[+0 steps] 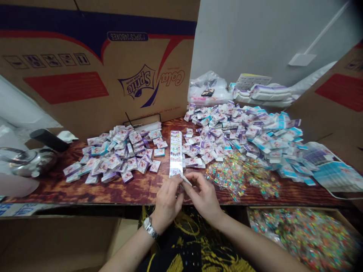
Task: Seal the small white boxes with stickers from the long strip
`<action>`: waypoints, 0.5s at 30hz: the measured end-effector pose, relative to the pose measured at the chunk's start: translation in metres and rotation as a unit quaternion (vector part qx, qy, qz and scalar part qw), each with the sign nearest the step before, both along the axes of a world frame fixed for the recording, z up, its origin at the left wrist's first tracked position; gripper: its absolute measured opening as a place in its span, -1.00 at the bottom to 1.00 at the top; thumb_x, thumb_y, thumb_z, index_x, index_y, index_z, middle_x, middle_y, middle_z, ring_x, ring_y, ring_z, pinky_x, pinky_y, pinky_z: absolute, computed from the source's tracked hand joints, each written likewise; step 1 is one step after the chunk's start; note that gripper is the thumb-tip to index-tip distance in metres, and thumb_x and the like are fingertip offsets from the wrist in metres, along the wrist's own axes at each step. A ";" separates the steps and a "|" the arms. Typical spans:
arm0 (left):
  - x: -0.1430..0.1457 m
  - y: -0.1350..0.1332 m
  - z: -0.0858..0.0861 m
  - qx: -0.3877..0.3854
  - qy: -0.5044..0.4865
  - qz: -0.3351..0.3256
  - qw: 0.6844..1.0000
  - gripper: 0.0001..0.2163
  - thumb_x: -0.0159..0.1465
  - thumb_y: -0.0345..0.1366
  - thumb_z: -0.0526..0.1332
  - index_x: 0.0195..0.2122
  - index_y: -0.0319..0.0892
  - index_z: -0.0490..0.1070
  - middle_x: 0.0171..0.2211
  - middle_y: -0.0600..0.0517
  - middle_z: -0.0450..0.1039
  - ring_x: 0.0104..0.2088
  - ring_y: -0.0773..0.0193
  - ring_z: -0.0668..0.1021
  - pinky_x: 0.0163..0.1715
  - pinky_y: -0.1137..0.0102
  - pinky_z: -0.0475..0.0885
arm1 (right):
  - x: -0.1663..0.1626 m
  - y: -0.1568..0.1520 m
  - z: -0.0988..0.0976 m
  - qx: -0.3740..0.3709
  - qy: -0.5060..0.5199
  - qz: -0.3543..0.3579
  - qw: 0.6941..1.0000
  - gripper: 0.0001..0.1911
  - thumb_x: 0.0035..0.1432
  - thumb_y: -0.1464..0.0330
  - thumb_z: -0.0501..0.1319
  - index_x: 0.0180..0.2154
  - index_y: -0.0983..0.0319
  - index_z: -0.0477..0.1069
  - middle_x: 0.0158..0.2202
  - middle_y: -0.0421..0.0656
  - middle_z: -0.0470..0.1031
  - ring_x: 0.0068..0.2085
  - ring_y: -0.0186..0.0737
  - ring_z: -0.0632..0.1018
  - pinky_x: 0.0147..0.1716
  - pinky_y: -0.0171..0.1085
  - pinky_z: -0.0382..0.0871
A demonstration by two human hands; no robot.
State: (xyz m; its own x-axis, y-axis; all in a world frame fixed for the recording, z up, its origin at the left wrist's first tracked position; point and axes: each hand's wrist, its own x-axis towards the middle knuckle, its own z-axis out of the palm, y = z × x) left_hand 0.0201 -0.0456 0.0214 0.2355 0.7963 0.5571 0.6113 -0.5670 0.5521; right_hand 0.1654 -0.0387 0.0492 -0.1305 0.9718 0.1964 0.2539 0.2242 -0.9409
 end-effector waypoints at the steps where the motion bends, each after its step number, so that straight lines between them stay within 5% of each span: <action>1: 0.000 0.001 0.000 0.012 0.013 0.007 1.000 -0.62 0.17 -0.55 0.07 0.02 -0.17 0.19 -0.07 -0.12 0.37 -0.02 0.15 0.43 -0.04 0.24 0.38 | -0.001 -0.002 0.001 -0.004 0.011 0.005 1.000 -0.85 0.20 0.31 0.13 -0.19 0.20 0.36 -0.25 -0.14 0.44 -0.24 -0.24 0.47 -0.25 -0.27 0.40; 9: 0.002 -0.002 -0.006 0.011 0.050 0.063 0.997 -0.49 0.19 -0.50 0.08 0.18 -0.28 0.02 -0.05 -0.20 0.37 -0.06 0.11 0.45 -0.08 0.27 0.41 | -0.004 0.007 -0.006 -0.095 0.089 -0.001 0.992 -0.84 0.12 0.31 0.19 -0.24 0.22 0.41 -0.31 -0.15 0.47 -0.27 -0.24 0.50 -0.27 -0.25 0.43; 15: 0.003 -0.002 -0.008 0.021 0.098 0.051 0.994 -0.42 0.22 -0.51 0.02 0.26 -0.25 -0.13 -0.04 -0.20 0.34 -0.07 0.10 0.42 -0.07 0.23 0.39 | -0.004 0.007 0.002 0.010 -0.035 -0.019 0.999 -0.87 0.12 0.40 0.16 -0.30 0.21 0.48 -0.33 -0.14 0.47 -0.27 -0.22 0.50 -0.26 -0.23 0.42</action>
